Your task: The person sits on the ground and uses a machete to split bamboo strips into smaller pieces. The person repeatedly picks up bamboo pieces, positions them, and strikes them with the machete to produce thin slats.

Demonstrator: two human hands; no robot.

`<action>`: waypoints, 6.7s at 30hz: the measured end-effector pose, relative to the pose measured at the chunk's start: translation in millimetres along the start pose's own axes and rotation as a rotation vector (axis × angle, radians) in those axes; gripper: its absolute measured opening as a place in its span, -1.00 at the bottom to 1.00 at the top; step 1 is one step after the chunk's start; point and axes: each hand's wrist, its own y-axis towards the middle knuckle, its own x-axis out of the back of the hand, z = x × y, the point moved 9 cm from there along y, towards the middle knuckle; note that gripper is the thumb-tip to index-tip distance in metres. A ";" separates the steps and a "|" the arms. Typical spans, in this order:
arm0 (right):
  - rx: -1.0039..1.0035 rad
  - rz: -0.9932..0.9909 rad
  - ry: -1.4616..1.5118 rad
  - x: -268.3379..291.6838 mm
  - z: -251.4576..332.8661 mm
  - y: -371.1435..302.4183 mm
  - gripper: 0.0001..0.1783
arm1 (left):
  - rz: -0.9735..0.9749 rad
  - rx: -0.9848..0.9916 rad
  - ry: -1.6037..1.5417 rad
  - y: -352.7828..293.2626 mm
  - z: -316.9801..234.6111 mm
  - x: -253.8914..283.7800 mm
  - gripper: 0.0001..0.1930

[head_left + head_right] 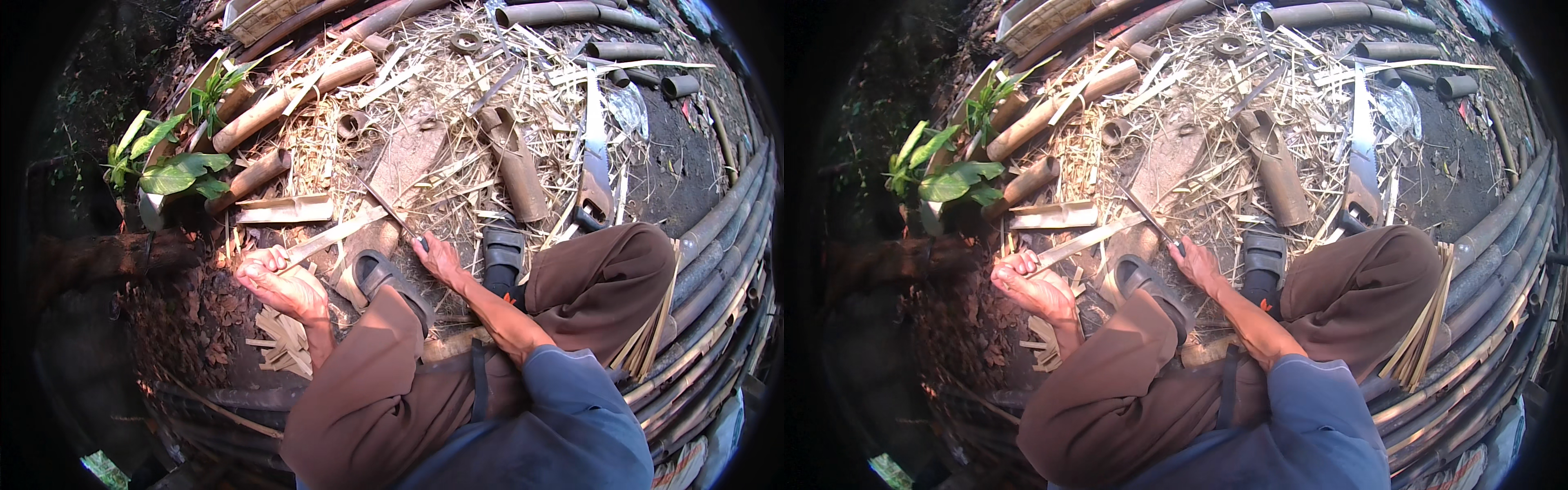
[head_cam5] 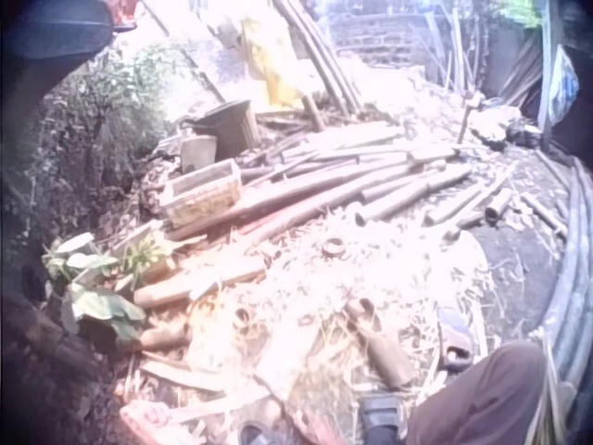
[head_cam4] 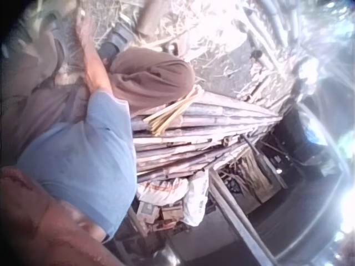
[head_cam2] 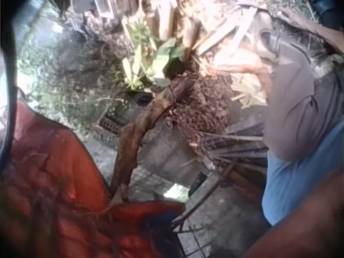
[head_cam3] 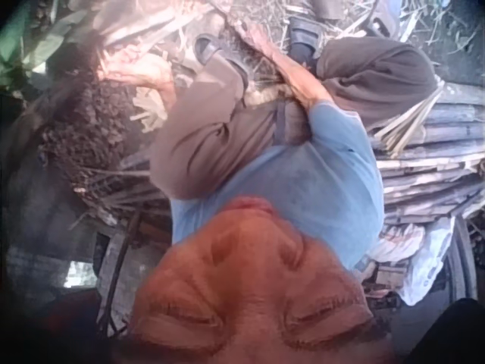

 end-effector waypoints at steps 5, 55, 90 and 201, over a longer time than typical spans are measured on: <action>-0.010 0.109 0.344 -12.4 27.1 -4.7 -0.42 | 0.202 0.195 0.532 -45.1 125.2 40.3 -0.49; 0.252 0.033 0.336 22.0 124.2 -63.7 -0.60 | -0.302 0.099 -0.228 10.5 46.1 6.4 -0.57; 0.103 0.165 0.334 14.2 91.7 -52.6 -0.52 | -0.170 0.248 0.130 -25.4 116.9 35.9 -0.64; 0.051 0.418 0.869 145.7 236.4 -138.2 -0.52 | 0.556 0.409 -0.175 -63.1 73.2 -77.4 -0.53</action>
